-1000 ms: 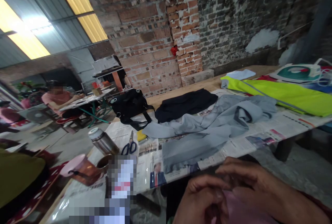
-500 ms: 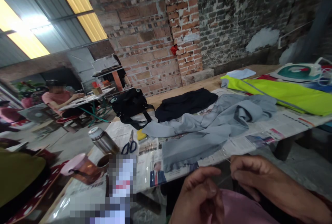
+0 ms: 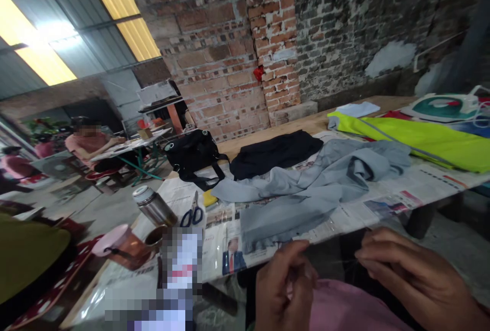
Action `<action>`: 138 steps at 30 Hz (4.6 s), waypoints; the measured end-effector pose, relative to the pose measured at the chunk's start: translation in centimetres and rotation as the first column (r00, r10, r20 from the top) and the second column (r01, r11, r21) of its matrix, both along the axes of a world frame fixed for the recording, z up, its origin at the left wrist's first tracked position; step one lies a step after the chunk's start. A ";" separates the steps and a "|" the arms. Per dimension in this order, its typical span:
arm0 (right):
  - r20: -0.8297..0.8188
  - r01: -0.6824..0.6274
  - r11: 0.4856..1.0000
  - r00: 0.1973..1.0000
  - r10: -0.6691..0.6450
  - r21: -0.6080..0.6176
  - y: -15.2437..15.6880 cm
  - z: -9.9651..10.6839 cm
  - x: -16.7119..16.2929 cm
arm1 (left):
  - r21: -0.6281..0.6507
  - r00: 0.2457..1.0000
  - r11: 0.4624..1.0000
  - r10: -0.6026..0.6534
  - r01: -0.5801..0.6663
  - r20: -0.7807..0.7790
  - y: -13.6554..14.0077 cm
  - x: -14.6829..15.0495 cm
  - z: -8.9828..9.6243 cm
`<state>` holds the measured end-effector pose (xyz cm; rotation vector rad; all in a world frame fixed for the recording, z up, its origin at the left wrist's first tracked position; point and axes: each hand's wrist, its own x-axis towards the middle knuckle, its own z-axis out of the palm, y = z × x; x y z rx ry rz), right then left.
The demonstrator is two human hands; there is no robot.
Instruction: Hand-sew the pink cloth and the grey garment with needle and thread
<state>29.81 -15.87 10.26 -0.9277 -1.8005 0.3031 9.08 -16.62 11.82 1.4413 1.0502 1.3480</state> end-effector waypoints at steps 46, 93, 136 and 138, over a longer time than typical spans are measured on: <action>0.008 -0.102 0.977 0.994 0.105 -0.188 0.1 -0.4 -1.4 | -0.360 0.732 0.743 -0.249 0.564 0.634 2.0 2.1 -0.1; -0.768 -0.583 0.526 0.590 -0.250 -0.619 1.4 -0.1 -2.9 | -0.466 0.949 0.840 -0.166 0.279 0.268 1.8 1.3 -1.7; -0.545 -0.267 0.755 0.827 -0.140 -0.599 1.1 -1.9 -2.2 | 0.313 0.910 0.946 0.199 -0.082 -0.363 1.3 1.1 -1.7; -0.543 -0.189 0.804 0.818 -0.189 -0.564 1.6 -1.6 -0.9 | 0.245 0.927 0.961 0.204 -0.128 -0.314 1.4 0.6 -1.4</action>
